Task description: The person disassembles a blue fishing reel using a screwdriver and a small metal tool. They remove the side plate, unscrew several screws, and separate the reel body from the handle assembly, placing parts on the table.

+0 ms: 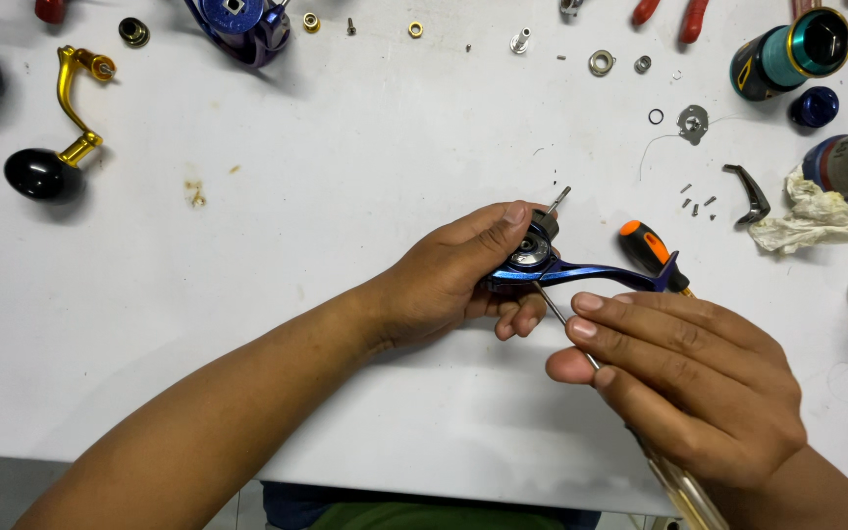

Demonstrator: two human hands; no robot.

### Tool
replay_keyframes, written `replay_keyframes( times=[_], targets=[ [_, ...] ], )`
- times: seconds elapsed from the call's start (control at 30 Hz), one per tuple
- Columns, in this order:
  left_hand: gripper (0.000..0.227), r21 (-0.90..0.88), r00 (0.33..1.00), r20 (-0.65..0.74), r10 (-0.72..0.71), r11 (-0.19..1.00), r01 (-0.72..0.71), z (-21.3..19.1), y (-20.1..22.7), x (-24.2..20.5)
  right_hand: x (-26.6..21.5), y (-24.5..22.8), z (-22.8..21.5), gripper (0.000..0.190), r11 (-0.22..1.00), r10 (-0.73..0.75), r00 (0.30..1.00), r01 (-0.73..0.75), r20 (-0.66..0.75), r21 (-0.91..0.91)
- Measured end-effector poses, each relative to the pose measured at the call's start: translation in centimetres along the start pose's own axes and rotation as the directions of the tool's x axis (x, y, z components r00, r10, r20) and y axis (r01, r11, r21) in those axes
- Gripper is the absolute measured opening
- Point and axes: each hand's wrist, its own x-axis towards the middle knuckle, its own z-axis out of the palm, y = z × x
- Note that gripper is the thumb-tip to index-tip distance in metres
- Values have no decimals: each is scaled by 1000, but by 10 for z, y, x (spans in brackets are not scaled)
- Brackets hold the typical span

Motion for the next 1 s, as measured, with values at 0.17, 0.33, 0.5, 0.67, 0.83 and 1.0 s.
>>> replay_keyframes(
  times=[0.17, 0.33, 0.5, 0.67, 0.83, 1.0],
  targets=[
    [54, -56, 998, -48, 37, 998, -39, -1, -9, 4, -2, 3, 4, 32, 998, -55, 998, 56, -16, 35],
    [66, 10, 996, -47, 74, 997, -74, 3, -6, 1, -11, 0, 4, 35, 997, 35, 999, -33, -30, 73],
    [62, 145, 987, -14, 161, 977, -157, 6, -4, -1, -12, 0, 4, 37, 998, 34, 999, -33, -22, 53],
    [45, 276, 934, 184, 307, 896, -349, -7, -7, -5, -7, 0, 1, 28, 998, 15, 1000, -14, -21, 55],
    [45, 488, 894, 280, 349, 751, -446, -11, 2, -8, -1, 1, -2, 27, 997, -2, 1000, 4, -15, 82],
    [45, 827, 844, 273, 462, 334, -451, -5, 11, -15, -7, -2, 2, 18, 979, 163, 986, -158, -28, 125]
  ],
)
